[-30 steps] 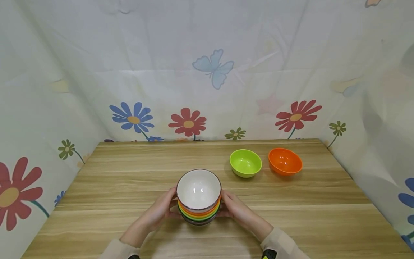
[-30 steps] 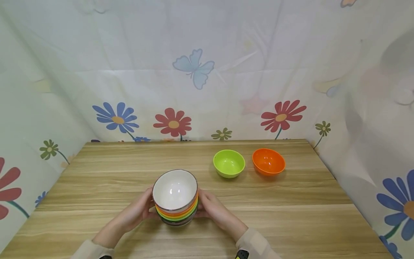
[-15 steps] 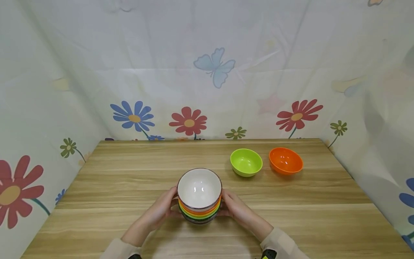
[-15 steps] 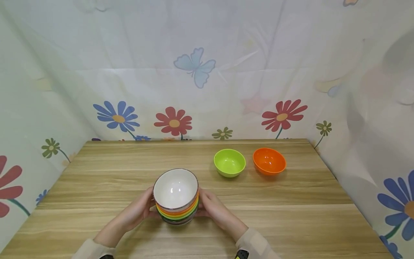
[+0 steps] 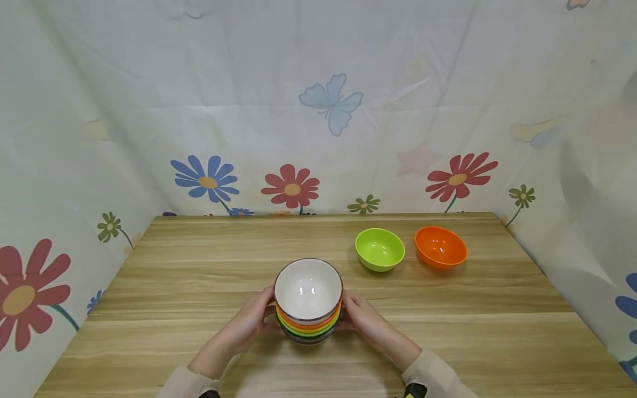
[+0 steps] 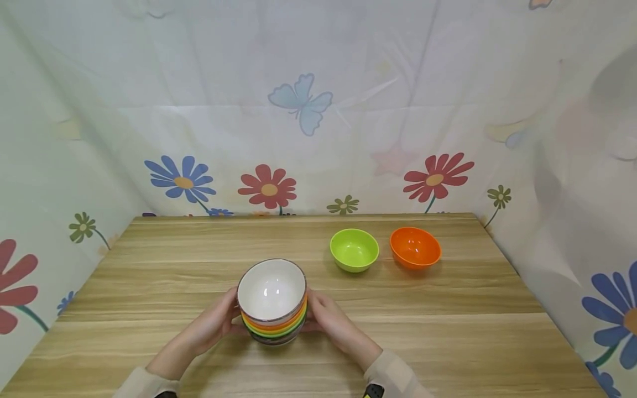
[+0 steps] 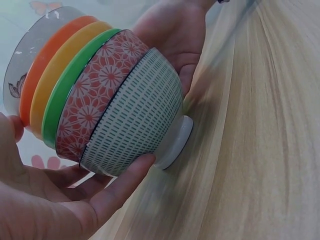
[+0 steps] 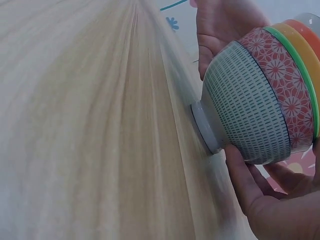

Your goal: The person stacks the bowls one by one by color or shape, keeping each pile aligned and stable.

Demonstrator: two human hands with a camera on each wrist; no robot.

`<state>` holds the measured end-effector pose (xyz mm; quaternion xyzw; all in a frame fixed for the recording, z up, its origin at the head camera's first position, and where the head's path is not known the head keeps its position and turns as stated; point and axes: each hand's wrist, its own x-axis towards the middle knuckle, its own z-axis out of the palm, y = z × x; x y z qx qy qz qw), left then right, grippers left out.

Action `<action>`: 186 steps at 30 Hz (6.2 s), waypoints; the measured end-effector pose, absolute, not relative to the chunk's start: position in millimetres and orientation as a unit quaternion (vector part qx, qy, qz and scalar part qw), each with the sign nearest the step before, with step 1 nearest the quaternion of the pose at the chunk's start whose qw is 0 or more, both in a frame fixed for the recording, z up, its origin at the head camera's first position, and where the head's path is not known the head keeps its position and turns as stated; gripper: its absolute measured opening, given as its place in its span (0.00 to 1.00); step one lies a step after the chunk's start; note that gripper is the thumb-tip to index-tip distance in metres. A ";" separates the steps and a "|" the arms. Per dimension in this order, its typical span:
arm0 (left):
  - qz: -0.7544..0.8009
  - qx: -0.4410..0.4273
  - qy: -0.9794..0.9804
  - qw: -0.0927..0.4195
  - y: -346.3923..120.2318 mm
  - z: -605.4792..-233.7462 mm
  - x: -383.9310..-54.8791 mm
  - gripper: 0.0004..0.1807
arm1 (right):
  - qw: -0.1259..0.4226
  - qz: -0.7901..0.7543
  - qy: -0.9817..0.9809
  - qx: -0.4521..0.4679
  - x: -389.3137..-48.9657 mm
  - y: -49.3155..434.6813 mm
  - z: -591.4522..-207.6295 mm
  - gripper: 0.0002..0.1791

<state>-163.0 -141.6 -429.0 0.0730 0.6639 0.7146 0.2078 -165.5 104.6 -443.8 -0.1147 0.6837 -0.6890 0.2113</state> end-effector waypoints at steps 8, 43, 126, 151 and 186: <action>0.713 0.070 0.665 0.212 -141.4 -429.1 -163.5 0.36 | 0.172 -0.682 0.704 -0.095 -166.6 103.7 -443.3 0.29; 0.708 0.071 0.669 0.213 -141.6 -428.2 -163.2 0.36 | -0.122 -0.422 0.868 -0.233 -178.0 116.3 -433.9 0.11; 0.711 0.066 0.666 0.218 -142.2 -428.0 -163.7 0.35 | -0.104 -0.154 0.977 -0.101 -265.7 190.4 -390.0 0.24; 0.712 0.071 0.663 0.221 -143.3 -429.2 -164.3 0.36 | -0.020 -0.150 0.987 -0.054 -273.3 202.5 -389.9 0.27; 0.714 0.073 0.659 0.225 -144.3 -429.1 -164.5 0.36 | 0.005 -0.158 0.987 0.034 -279.2 200.7 -392.8 0.13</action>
